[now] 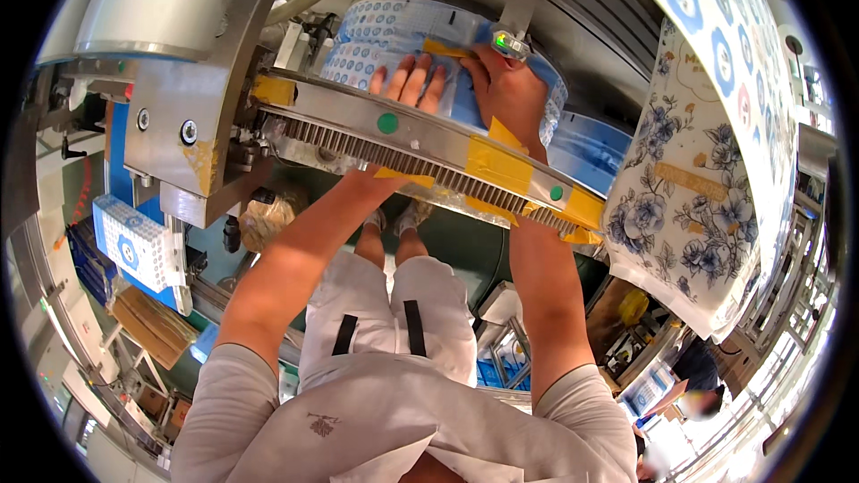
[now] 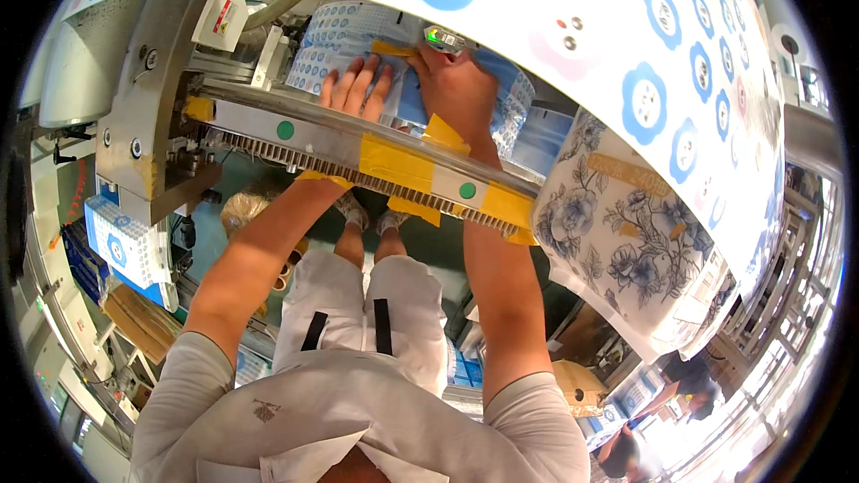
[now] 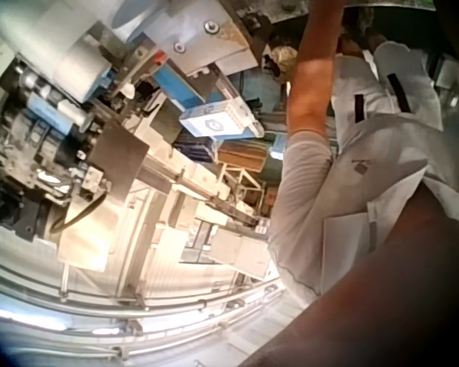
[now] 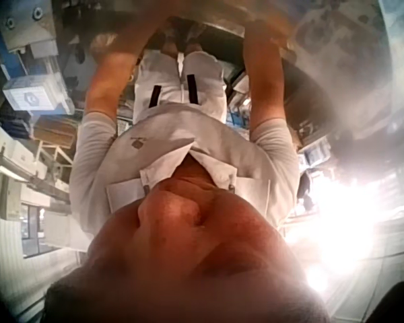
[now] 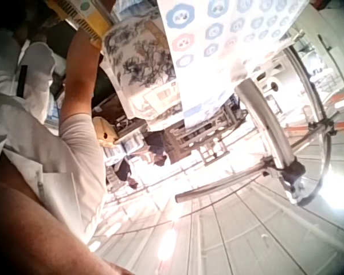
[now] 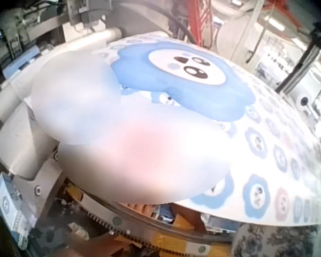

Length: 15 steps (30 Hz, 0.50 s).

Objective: The person prepares and feeds rolls of patterned plastic film into a packaging machine, using a utility knife to cut the film and adhesive tape to secure it to the machine's rollers.

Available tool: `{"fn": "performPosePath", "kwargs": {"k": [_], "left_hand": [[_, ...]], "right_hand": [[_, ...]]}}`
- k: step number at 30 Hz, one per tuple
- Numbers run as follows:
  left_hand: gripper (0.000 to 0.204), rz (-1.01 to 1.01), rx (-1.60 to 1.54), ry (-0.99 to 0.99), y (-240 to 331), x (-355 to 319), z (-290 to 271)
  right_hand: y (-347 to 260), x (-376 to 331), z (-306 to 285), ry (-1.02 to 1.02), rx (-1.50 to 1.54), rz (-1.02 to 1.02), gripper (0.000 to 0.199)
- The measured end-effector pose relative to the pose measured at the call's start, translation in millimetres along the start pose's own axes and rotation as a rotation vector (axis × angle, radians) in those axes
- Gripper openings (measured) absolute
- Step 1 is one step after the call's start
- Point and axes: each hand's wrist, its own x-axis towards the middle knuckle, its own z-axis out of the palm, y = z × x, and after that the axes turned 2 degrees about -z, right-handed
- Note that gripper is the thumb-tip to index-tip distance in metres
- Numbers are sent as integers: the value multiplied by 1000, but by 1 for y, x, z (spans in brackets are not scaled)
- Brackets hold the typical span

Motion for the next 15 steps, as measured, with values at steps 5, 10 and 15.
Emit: {"fn": "performPosePath", "kwargs": {"k": [5,10,15], "left_hand": [[62,-16,28,-22,-1,-6,6],[60,-27,12,-14,-4,-5,12],[52,-43,-63,44,-6,-4,9]], "right_hand": [[10,1,17,61,82,-160,8],[5,8,27,128,-88,-41,8],[-2,12,37,134,-47,157,7]]}}
